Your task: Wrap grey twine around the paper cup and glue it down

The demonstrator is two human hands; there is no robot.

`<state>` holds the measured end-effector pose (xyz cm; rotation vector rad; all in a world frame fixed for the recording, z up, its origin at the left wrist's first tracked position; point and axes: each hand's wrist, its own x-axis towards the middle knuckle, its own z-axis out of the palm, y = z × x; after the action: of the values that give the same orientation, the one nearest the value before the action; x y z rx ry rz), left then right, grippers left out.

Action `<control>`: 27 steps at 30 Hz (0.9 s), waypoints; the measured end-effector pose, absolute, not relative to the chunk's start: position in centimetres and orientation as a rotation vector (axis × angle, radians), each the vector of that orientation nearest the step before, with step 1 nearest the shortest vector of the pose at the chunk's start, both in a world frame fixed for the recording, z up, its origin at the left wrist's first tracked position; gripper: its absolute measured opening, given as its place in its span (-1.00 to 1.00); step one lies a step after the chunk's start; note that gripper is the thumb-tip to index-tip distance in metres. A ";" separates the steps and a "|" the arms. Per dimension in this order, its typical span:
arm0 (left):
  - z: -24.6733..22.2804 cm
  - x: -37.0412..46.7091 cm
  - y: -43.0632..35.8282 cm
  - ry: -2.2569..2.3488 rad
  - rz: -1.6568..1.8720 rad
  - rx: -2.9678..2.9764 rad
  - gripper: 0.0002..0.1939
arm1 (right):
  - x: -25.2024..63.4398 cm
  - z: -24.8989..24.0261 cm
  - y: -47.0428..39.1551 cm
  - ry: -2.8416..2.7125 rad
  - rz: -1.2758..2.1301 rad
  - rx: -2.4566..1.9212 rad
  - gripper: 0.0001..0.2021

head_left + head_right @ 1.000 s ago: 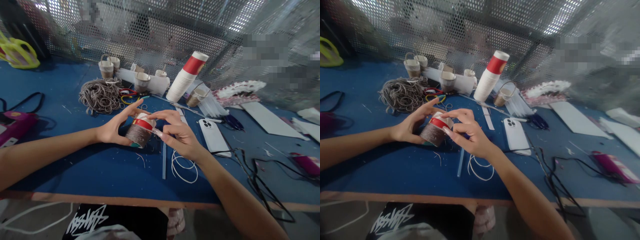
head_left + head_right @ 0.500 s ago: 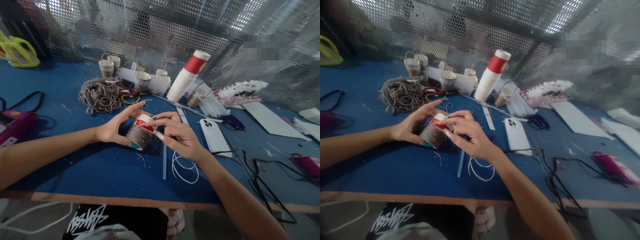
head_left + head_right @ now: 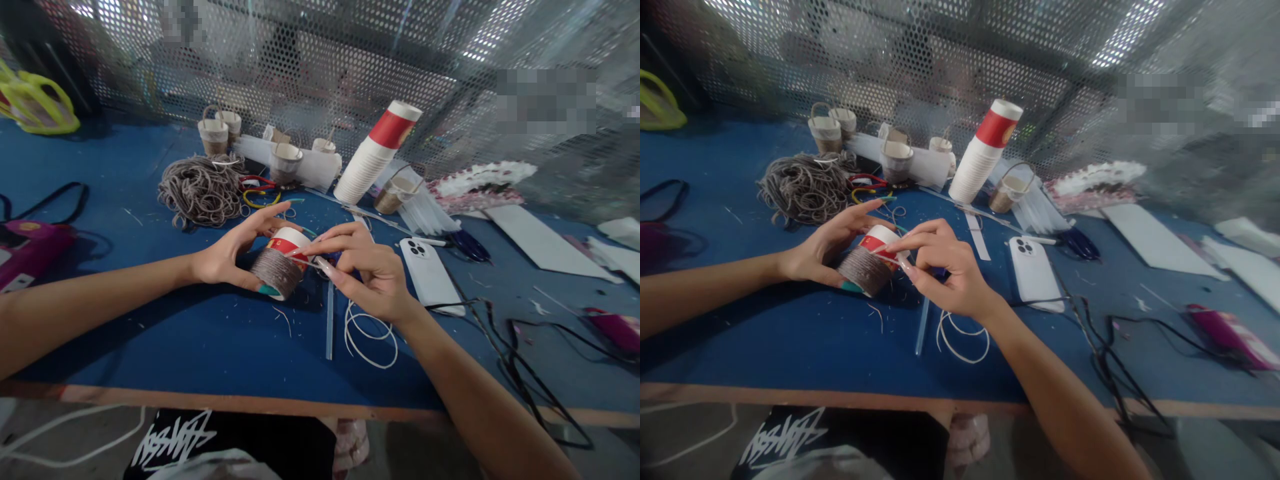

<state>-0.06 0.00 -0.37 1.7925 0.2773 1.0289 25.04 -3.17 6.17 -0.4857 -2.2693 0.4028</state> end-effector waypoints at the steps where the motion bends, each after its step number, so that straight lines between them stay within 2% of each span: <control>1: -0.4 -0.1 0.0 0.278 1.029 1.779 0.11 | 25.0 6.2 -3.2 -2.262 0.394 -0.486 -0.73; 10: -0.3 0.0 -0.1 0.291 1.014 1.692 0.12 | 25.0 6.5 -3.5 -2.249 0.247 -0.500 -0.76; 27: -0.1 0.0 -0.1 0.260 1.011 1.630 0.07 | 25.0 6.3 -3.4 -2.224 0.355 -0.491 -0.73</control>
<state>0.05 -0.09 -0.10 1.6304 0.2604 1.0107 25.03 -3.41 6.25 -0.4914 -2.2241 0.3551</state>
